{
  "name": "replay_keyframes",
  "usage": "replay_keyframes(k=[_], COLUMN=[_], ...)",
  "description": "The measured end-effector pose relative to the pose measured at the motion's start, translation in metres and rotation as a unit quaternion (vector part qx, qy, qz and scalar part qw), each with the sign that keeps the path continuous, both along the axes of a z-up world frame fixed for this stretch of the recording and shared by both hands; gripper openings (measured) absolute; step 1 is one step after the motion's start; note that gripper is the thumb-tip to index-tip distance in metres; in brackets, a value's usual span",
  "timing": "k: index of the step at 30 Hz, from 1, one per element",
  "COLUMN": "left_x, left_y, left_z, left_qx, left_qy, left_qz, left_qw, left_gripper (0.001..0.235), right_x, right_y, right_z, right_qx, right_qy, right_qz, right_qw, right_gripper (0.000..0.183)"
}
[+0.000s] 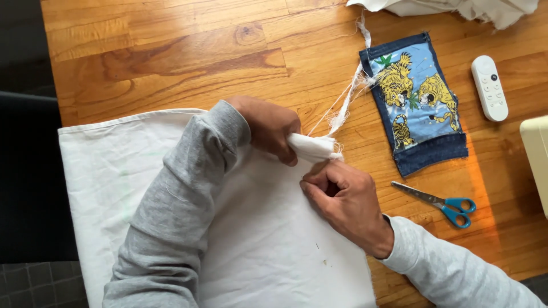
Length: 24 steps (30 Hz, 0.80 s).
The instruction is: The person smooths a large piece of white fabric on a wooden table, folds the edges, and then uses blue-handled scissors to cut along the folded edge.
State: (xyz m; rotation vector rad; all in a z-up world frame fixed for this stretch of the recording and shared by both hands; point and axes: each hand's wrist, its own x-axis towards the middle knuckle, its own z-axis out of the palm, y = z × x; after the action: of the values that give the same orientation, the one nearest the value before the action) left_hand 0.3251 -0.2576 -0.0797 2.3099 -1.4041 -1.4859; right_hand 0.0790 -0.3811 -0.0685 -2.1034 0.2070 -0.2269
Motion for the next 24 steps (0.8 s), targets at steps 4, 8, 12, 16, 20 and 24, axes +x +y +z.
replay_keyframes(k=[4,8,12,16,20,24], left_x=[0.005,0.011,0.011,0.013,0.017,0.010], left_y=[0.000,-0.001,-0.003,-0.006,0.003,0.011], left_z=[-0.008,-0.007,0.000,-0.007,-0.002,0.037], left_qx=[-0.020,-0.052,-0.056,-0.048,-0.047,-0.097], left_qy=[0.068,0.126,0.150,0.162,0.133,0.069], left_qz=[-0.013,-0.026,-0.038,-0.011,0.037,0.070], left_qw=[0.997,0.990,0.986,0.986,0.989,0.990], left_gripper=[0.042,0.039,0.036,0.033,0.033,0.039], right_x=[0.002,0.003,0.004,0.008,0.012,0.007], right_y=[0.002,0.003,0.000,0.000,0.007,0.003], right_z=[0.001,0.004,-0.007,-0.006,0.004,-0.008], right_qx=[-0.010,0.004,0.007,0.007,0.001,-0.015], right_qy=[0.001,-0.001,-0.015,-0.024,-0.041,-0.045], right_qz=[-0.003,0.000,0.000,-0.006,-0.012,-0.032], right_qw=[1.000,1.000,1.000,1.000,0.999,0.998], right_gripper=[0.018,0.021,0.011,0.011,0.010,0.020])
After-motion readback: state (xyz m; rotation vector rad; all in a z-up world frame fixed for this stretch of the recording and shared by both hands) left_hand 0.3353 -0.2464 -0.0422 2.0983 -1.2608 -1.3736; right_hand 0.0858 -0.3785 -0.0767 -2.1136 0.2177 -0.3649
